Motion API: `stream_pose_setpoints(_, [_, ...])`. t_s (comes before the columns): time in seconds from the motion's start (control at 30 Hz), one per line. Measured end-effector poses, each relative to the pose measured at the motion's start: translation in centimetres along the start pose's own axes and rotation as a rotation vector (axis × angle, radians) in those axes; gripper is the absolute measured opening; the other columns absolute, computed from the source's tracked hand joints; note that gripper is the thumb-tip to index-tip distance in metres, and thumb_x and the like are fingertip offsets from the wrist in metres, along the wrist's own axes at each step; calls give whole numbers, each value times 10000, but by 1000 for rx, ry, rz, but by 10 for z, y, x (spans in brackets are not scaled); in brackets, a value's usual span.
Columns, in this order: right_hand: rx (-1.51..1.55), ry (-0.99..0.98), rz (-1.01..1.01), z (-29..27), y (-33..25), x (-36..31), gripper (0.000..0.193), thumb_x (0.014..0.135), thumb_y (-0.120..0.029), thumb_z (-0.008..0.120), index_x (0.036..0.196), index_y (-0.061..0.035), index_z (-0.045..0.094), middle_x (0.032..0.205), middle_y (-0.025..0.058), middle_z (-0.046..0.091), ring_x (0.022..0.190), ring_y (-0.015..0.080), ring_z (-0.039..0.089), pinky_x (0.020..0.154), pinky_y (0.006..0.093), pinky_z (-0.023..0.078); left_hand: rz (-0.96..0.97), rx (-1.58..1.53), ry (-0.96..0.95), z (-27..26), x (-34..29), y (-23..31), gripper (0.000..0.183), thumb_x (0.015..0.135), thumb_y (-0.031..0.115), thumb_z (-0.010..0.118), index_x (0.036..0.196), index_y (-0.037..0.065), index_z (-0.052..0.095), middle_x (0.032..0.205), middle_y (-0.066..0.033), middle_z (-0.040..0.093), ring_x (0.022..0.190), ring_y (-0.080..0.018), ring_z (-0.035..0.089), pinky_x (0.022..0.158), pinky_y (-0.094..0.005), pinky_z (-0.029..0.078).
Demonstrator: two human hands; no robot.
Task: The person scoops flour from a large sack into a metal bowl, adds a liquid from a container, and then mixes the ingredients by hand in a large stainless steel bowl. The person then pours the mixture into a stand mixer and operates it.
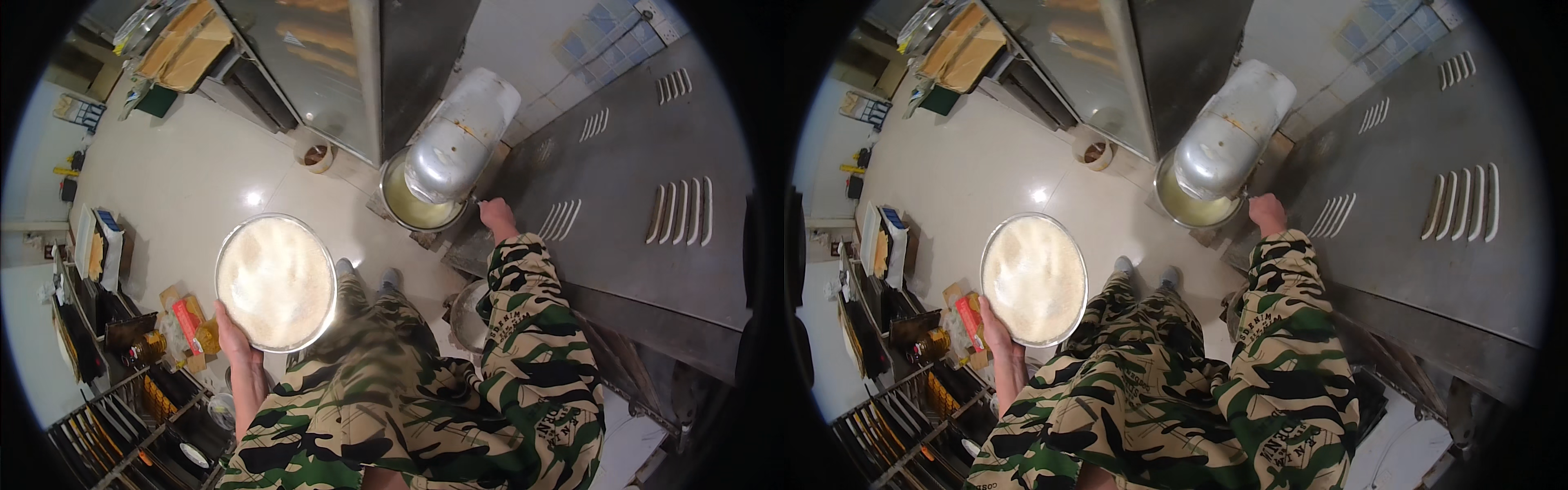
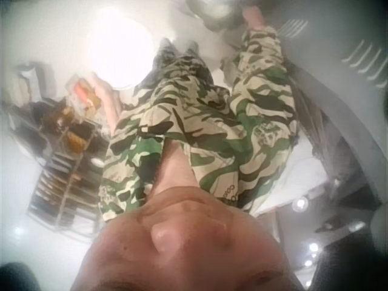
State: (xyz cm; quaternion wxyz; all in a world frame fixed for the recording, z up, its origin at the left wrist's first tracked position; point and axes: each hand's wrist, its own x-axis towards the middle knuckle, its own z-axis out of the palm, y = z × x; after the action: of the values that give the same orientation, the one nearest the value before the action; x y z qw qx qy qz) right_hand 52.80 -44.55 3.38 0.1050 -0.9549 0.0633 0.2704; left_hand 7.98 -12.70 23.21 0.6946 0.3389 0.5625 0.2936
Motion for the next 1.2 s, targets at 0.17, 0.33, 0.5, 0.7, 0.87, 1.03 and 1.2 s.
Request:
stream_pose_setpoints(0.17, [-512,-102,-218,-13,-8,4,299,898,-289,598,1047,-54,710,1101,169,690,1042,365,646,835,467,532,-46,100,-89,17,33,-9,608,1026,477,387,1378,-14,451,1343,-154,560,1161,-257,595,983,-366,489])
stream_pose_setpoints(0.33, [-263,86,-37,17,-16,-11,214,876,-181,585,996,-97,741,1043,135,715,996,324,681,804,419,560,-103,215,-206,63,68,-18,601,1039,459,347,1372,-31,448,1330,-175,563,1161,-270,593,996,-386,481])
stream_pose_setpoints(0.5, [-223,289,-12,59,4,-11,219,923,-268,570,1001,-78,648,999,150,679,924,353,674,739,441,556,-144,340,-411,104,119,-50,592,1038,452,361,1340,-46,470,1276,-195,581,1126,-275,603,969,-396,491])
stream_pose_setpoints(0.7, [205,535,71,134,2,-26,275,940,-282,574,1078,-56,502,1040,192,597,911,424,629,741,534,511,-154,561,-488,157,140,-79,577,1028,459,400,1237,-58,545,1128,-172,634,978,-239,640,862,-363,524])
stream_pose_setpoints(0.87, [609,552,144,176,30,-28,325,944,-219,577,1184,-16,497,1113,171,600,914,334,640,769,471,516,-183,769,-666,184,159,-113,561,1034,442,367,1142,-57,599,1007,-125,654,858,-165,624,761,-305,512])
stream_pose_setpoints(1.03, [1377,-116,199,161,15,-130,414,1020,-301,449,1222,43,559,1074,95,634,999,201,577,886,333,459,-173,882,-800,187,179,-162,521,1033,419,396,1041,-38,646,866,-52,649,740,-94,565,679,-253,469])
stream_pose_setpoints(1.2, [1365,-127,32,174,24,-149,418,1036,-314,398,1164,37,586,1085,81,637,986,139,526,891,312,430,-301,914,-940,200,194,-220,497,1030,417,427,1064,-29,645,893,-46,660,768,-90,580,711,-255,481])
